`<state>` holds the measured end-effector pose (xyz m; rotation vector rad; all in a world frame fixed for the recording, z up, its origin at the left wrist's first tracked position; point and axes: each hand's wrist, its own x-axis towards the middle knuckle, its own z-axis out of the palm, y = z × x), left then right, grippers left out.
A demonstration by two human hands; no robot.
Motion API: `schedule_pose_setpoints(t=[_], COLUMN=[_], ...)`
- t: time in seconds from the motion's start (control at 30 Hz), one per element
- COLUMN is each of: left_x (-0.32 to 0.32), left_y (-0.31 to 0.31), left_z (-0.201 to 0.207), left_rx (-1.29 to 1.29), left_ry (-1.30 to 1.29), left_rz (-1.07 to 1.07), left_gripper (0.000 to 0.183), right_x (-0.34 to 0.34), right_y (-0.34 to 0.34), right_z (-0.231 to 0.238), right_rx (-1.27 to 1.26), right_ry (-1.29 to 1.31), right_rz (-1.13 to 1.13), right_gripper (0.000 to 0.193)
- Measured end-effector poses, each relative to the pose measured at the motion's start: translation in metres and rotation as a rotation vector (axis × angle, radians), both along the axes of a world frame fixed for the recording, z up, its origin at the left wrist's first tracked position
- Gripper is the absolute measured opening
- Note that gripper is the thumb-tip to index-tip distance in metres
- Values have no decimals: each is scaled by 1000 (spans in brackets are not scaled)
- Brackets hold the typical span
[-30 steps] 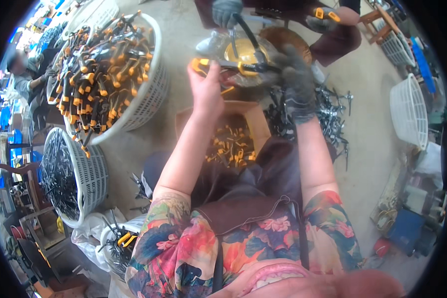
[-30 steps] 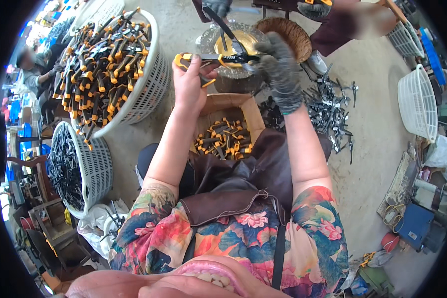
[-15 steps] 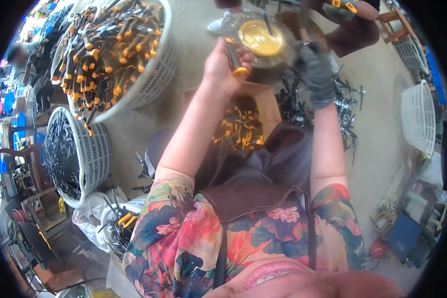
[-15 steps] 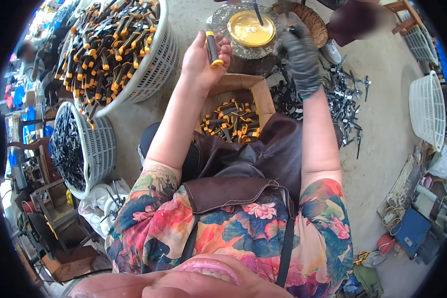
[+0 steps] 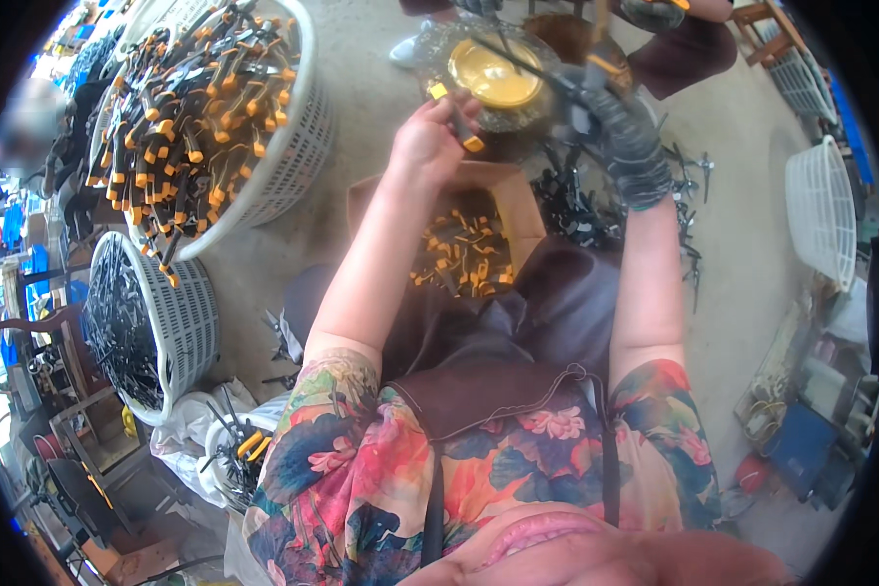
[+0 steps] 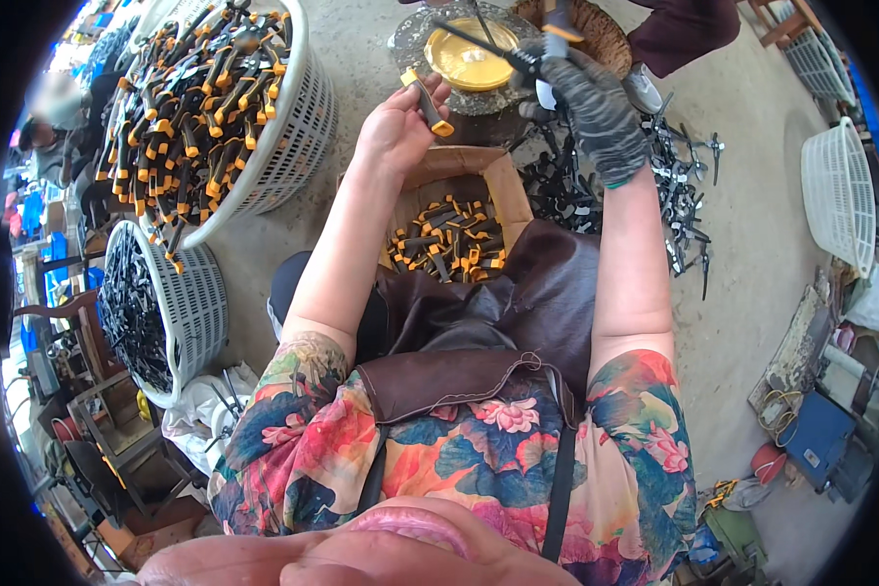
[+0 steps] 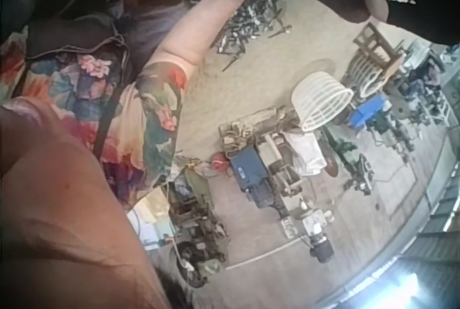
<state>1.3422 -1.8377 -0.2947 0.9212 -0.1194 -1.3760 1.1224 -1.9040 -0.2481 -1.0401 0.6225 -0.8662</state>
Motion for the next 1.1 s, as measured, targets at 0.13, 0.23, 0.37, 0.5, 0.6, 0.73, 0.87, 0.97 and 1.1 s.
schedule_pose_setpoints(t=[0.13,0.23,0.37,0.5,0.6,0.73,0.87,0.97,1.1], left_x=[11,3,-6,-8,-6,-9,-9,-10,-7], left_y=[-6,-7,-9,-12,-12,-14,-14,-14,-13], left_z=[-25,-28,-26,-30,-30,-31,-29,-31,-34], left_rx=[-6,-34,-15,-17,-28,-38,-48,-53,-58], left_ry=[-188,-260,-373,-403,-401,-452,-476,-454,-455], left_rz=[-66,-33,12,23,2,22,-2,4,38], left_gripper=[27,26,27,27,27,28,29,29,29], right_x=[14,17,19,21,22,19,20,23,21], right_y=[0,-14,-23,-30,-27,-35,-32,-26,-23], right_z=[-12,-39,-51,-58,-55,-56,-54,-45,-32], right_rx=[-229,-523,-533,-669,-388,-311,-254,-86,98], right_ry=[445,509,473,532,405,402,388,387,101], right_rz=[-123,-203,-251,-249,-186,-188,-137,-206,-250], right_gripper=[31,33,35,35,36,35,33,34,28])
